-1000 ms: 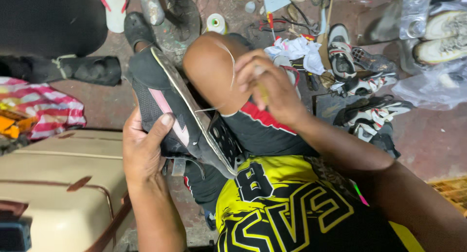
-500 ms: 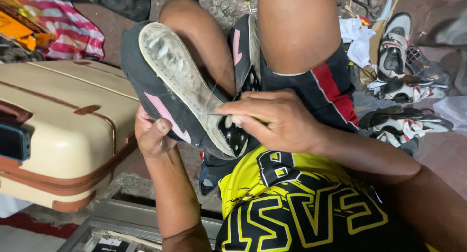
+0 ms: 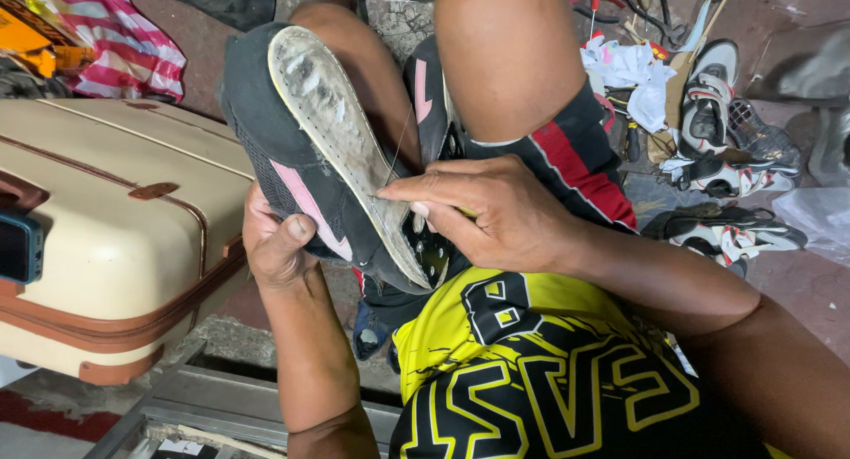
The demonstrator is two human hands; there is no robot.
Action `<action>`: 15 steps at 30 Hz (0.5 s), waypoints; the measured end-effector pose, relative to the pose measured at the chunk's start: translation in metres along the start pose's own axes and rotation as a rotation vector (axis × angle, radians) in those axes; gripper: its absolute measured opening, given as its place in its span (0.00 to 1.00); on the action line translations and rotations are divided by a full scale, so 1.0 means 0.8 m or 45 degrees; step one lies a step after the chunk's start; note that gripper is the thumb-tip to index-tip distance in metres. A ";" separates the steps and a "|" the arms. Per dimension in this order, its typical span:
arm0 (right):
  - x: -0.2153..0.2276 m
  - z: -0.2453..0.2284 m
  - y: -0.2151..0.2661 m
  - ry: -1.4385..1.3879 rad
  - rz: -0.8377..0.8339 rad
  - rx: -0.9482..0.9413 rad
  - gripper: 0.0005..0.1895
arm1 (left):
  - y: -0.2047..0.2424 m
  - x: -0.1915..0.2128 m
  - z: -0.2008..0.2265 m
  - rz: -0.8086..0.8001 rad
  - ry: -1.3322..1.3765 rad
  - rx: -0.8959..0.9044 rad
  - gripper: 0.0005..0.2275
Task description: The person sits on the floor and sews the sole of a black and pink sneaker using a needle and thread. They repeatedly push the needle through the shoe's sole and pull the thread tight to secure the stitching.
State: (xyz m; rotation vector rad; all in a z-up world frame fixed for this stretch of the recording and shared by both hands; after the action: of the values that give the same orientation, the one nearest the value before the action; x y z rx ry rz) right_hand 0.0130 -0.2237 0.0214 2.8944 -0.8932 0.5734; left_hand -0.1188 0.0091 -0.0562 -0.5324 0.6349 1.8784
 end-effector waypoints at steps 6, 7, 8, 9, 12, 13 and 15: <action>0.021 0.001 -0.006 0.149 -0.063 0.043 0.16 | -0.012 -0.003 0.003 -0.231 -0.019 -0.016 0.23; 0.028 0.003 -0.008 0.171 -0.070 0.050 0.16 | -0.017 -0.002 0.002 -0.278 0.083 0.004 0.23; 0.033 0.005 -0.009 0.193 -0.077 0.057 0.16 | -0.021 -0.001 0.000 -0.324 0.186 0.025 0.24; 0.038 0.006 -0.009 0.183 -0.079 0.047 0.16 | -0.026 0.003 -0.005 -0.171 0.266 0.102 0.22; 0.051 0.011 -0.009 0.163 -0.082 0.011 0.16 | -0.044 0.013 -0.016 0.050 0.309 0.297 0.19; 0.054 0.013 -0.009 0.157 -0.094 0.004 0.16 | -0.047 0.012 -0.016 -0.028 0.198 0.330 0.19; 0.059 0.016 -0.011 0.123 -0.112 0.012 0.15 | -0.053 0.008 -0.015 -0.126 -0.004 0.393 0.16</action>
State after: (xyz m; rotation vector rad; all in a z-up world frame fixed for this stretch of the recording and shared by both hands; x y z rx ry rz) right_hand 0.0581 -0.2437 0.0270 2.8684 -0.7492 0.7044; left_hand -0.0812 0.0195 -0.0775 -0.3530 0.8627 1.6486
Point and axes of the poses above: each hand's wrist, its own y-axis away from the middle knuckle, its own x-axis out of the back of the hand, z = x × y, the point moved 2 cm from there along -y, towards the middle knuckle, and after that the axes turned 6 degrees about y, right-handed, at the moved point
